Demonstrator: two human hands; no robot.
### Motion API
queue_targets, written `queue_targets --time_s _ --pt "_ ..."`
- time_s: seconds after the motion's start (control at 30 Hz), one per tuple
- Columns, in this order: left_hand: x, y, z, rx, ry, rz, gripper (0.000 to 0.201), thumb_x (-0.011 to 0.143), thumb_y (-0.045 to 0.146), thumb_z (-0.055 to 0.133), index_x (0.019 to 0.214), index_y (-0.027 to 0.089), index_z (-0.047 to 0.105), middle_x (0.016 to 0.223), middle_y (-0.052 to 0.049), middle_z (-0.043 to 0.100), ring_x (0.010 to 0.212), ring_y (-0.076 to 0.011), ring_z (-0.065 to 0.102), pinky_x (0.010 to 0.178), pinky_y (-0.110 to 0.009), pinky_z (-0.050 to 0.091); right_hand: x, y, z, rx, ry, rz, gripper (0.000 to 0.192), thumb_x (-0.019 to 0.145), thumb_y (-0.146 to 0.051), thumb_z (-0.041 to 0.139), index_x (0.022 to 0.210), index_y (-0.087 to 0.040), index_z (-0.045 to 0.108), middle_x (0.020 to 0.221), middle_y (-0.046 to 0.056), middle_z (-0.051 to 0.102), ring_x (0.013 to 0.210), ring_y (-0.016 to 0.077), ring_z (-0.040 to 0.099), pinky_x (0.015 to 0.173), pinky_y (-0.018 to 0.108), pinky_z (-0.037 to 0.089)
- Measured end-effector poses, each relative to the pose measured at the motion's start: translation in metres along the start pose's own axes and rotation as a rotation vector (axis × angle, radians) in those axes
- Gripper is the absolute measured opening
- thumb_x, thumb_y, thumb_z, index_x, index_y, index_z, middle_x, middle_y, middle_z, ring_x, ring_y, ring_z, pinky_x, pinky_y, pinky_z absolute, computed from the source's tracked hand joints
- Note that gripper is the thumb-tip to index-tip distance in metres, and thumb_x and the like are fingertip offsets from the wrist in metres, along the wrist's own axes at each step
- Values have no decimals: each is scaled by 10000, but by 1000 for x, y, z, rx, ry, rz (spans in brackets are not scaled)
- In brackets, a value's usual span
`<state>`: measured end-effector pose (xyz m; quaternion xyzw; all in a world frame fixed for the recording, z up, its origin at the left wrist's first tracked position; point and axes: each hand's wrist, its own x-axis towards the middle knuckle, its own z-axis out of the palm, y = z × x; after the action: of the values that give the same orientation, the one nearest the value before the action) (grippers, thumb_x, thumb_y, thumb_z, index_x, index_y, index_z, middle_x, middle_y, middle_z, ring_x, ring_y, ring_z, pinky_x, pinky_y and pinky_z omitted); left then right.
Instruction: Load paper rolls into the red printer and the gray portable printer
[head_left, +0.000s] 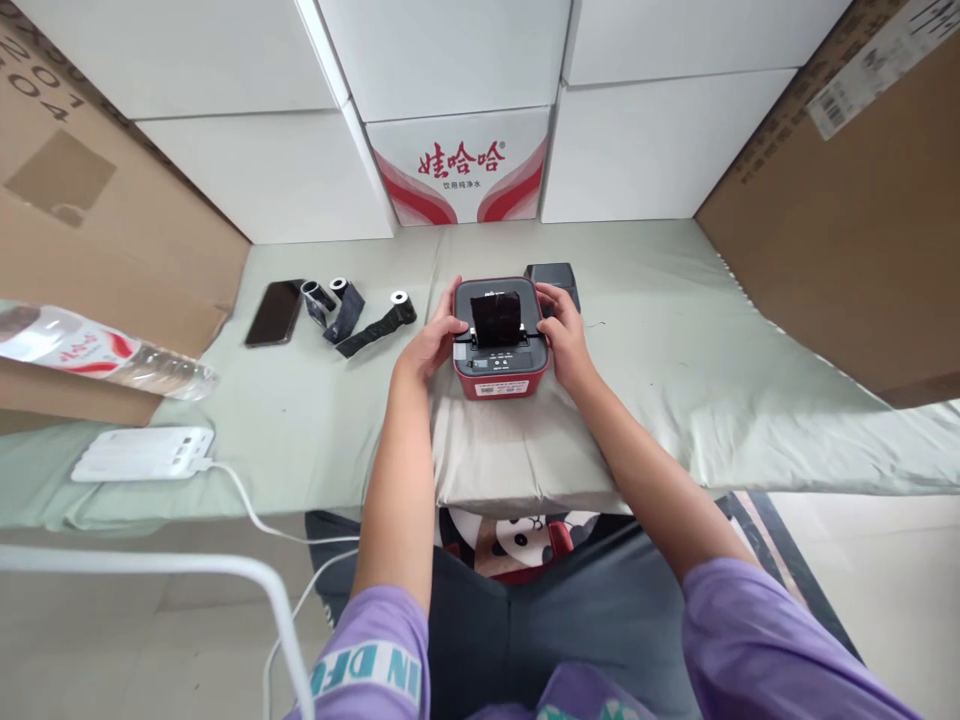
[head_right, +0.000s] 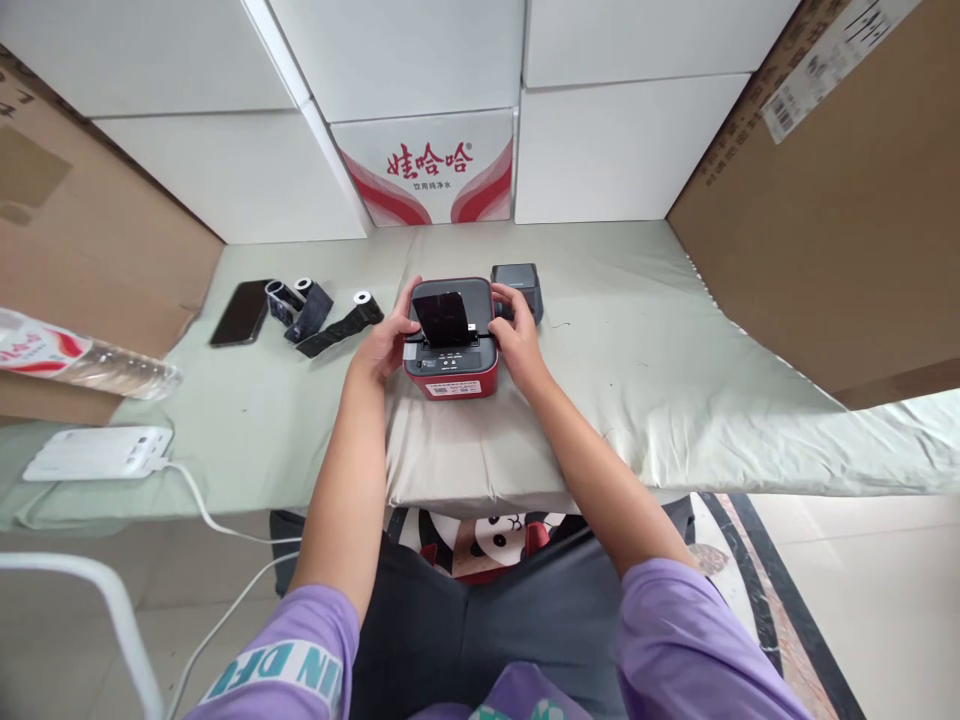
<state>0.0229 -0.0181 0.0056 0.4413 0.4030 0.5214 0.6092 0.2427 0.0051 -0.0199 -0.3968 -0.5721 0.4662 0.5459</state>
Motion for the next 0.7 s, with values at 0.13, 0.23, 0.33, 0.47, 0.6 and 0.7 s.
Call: queue_targets --time_s 0.13,0.23,0.33,0.47,0.6,0.7 --pt "-3 -3 3 14 10 26 903 684 255 612 1564 325 423 1508 4 594 1300 -282 623 1072 -439 547 1 0 -1 4 -23 18 594 748 -347 602 1339 -326 551 1374 39 638 1107 259 652 918 423 594" --pt "-3 -4 4 7 1 38 921 679 251 618 1573 309 404 1550 -8 559 1353 -284 588 1086 -401 527 1 0 -3 0 -33 -17 620 728 -346 616 1344 -329 546 1387 42 628 1166 269 638 977 434 577" --pt "-2 -5 2 -9 -27 39 931 660 251 638 1558 305 400 1565 -19 538 1368 -285 572 1068 -370 518 -1 -2 -6 -2 -55 -7 656 724 -337 621 1374 -334 526 1428 45 610 1105 256 666 993 453 573" --pt "0 -8 1 -10 -31 55 845 650 266 644 1471 310 449 1537 -19 548 1366 -284 559 1060 -355 502 -2 -6 -4 -29 -42 -30 601 740 -324 604 1339 -319 551 1440 52 608 1242 275 623 1089 477 531" --pt "1 -10 2 -30 -2 77 744 628 269 642 1348 279 455 1451 -41 574 1337 -274 561 1043 -353 485 -7 -10 4 -29 45 -18 517 785 -338 600 1299 -293 571 1424 72 626 1393 287 532 1194 519 448" --pt "5 -14 2 -45 -8 79 720 620 268 646 1307 272 432 1396 -51 583 1306 -274 568 1030 -366 475 -22 -12 6 -20 60 -25 488 885 -443 581 1342 -274 552 1461 104 608 1429 304 517 1234 563 394"
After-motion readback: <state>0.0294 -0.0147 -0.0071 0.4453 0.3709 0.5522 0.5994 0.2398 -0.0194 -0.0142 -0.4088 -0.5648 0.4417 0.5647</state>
